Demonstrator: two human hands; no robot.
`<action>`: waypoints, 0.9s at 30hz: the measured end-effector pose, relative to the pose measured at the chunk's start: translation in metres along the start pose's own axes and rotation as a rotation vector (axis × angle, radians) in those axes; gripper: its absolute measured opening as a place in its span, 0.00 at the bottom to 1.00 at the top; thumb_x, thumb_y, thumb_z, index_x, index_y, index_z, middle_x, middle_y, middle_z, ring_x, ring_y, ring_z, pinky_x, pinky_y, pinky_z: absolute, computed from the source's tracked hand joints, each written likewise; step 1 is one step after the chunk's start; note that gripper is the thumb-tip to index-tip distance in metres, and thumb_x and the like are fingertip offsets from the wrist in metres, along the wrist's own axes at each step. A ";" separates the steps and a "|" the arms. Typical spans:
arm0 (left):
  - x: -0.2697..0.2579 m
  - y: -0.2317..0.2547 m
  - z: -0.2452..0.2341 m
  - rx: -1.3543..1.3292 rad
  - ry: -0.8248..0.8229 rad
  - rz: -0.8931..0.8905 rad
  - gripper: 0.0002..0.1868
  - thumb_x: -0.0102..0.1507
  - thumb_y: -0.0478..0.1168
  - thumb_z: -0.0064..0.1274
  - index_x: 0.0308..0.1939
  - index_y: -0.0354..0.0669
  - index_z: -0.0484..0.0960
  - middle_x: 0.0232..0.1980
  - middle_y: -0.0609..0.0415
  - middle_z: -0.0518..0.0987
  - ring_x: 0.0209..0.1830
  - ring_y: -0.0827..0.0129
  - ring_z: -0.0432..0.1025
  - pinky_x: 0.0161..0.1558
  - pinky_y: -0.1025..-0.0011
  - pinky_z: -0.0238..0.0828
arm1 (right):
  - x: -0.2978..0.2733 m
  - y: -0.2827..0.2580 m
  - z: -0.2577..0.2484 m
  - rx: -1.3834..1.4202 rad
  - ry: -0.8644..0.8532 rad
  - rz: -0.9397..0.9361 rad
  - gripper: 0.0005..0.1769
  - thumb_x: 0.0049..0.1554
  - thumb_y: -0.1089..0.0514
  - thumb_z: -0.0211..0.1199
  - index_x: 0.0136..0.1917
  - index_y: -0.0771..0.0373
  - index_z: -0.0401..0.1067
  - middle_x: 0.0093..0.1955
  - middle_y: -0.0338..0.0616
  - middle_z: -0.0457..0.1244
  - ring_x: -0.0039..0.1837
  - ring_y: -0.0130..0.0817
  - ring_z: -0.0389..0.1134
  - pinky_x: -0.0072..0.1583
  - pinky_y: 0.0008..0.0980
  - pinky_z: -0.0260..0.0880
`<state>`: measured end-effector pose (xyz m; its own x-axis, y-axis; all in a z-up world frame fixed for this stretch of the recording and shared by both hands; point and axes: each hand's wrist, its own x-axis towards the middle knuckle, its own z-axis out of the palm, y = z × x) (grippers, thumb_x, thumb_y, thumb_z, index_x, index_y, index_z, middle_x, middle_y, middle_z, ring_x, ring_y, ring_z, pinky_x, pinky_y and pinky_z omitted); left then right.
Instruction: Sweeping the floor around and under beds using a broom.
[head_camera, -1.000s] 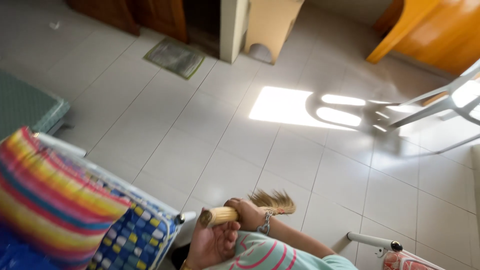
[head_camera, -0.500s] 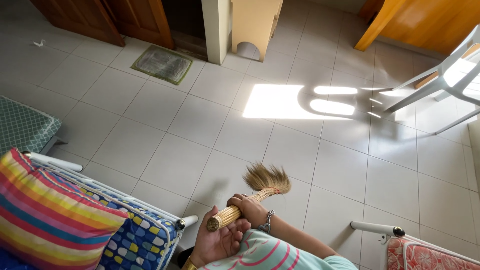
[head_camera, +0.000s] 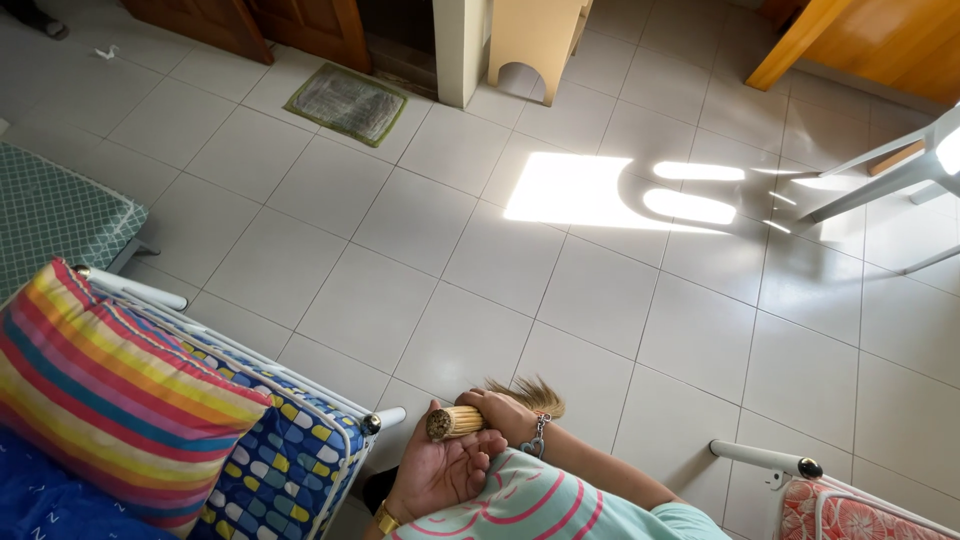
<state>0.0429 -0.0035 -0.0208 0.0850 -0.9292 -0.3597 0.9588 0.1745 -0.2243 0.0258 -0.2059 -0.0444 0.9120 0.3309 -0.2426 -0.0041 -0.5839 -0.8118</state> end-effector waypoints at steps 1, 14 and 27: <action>0.001 0.000 -0.001 -0.004 0.000 0.003 0.56 0.57 0.79 0.40 0.61 0.24 0.71 0.55 0.35 0.80 0.40 0.59 0.81 0.45 0.62 0.80 | -0.001 0.000 0.001 0.001 -0.006 -0.001 0.20 0.53 0.58 0.63 0.60 0.57 0.70 0.57 0.46 0.68 0.60 0.47 0.70 0.58 0.41 0.70; 0.003 -0.026 -0.035 -0.120 -0.160 0.101 0.58 0.59 0.81 0.38 0.59 0.22 0.73 0.51 0.40 0.82 0.43 0.61 0.80 0.50 0.64 0.80 | 0.014 0.007 0.010 -0.010 -0.232 0.093 0.16 0.55 0.58 0.59 0.57 0.55 0.72 0.54 0.45 0.69 0.57 0.43 0.72 0.57 0.36 0.71; -0.012 -0.013 -0.015 -0.073 -0.156 -0.007 0.55 0.60 0.79 0.40 0.59 0.23 0.73 0.54 0.40 0.82 0.45 0.62 0.80 0.50 0.65 0.79 | 0.007 0.013 0.017 0.000 -0.085 0.064 0.15 0.56 0.59 0.58 0.57 0.55 0.74 0.54 0.44 0.69 0.58 0.43 0.72 0.58 0.36 0.71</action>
<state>0.0252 0.0098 -0.0270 0.1249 -0.9687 -0.2145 0.9376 0.1860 -0.2937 0.0257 -0.1985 -0.0654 0.8717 0.3545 -0.3383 -0.0616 -0.6057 -0.7933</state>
